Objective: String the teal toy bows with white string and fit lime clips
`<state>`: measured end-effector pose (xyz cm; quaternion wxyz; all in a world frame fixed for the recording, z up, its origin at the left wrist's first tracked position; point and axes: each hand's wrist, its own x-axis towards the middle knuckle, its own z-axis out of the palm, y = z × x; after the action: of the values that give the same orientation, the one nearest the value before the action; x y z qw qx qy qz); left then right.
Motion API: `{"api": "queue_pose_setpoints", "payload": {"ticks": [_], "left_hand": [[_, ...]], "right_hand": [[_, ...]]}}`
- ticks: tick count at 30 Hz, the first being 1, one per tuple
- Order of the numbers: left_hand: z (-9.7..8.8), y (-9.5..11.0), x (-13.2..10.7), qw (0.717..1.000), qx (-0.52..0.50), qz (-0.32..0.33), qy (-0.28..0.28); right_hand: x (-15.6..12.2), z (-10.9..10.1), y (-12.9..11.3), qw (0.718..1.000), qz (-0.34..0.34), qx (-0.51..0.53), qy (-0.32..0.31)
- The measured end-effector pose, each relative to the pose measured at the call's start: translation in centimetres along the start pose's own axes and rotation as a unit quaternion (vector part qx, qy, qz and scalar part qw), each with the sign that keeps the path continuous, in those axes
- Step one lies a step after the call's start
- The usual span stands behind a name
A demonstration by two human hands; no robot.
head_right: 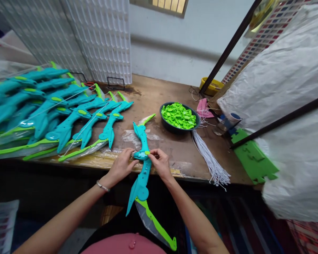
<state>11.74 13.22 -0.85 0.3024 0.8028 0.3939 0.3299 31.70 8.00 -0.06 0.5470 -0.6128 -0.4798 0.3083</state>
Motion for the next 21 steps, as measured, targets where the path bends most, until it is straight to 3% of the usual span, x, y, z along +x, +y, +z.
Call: {"api": "queue_pose_setpoints", "payload": {"ticks": [5, 11, 17, 21], "left_hand": [[1.7, -1.1, 1.8, 0.997, -0.044, -0.056, -0.035], [1.5, -1.3, 2.9, 0.968, -0.169, -0.174, -0.062], [0.5, -0.2, 3.3, 0.872, -0.381, -0.271, -0.143], [-0.4, 0.5, 3.4, 0.813, -0.447, -0.32, -0.193]], "right_hand": [[0.0, 0.8, 0.6, 1.0, -0.001, -0.016, 0.01], [-0.2, 1.4, 1.1, 1.0, 0.013, 0.002, 0.013], [-1.3, 2.3, 0.7, 0.999, 0.016, 0.037, 0.015], [-2.8, 2.2, -0.5, 0.999, 0.006, 0.046, 0.009]]}}
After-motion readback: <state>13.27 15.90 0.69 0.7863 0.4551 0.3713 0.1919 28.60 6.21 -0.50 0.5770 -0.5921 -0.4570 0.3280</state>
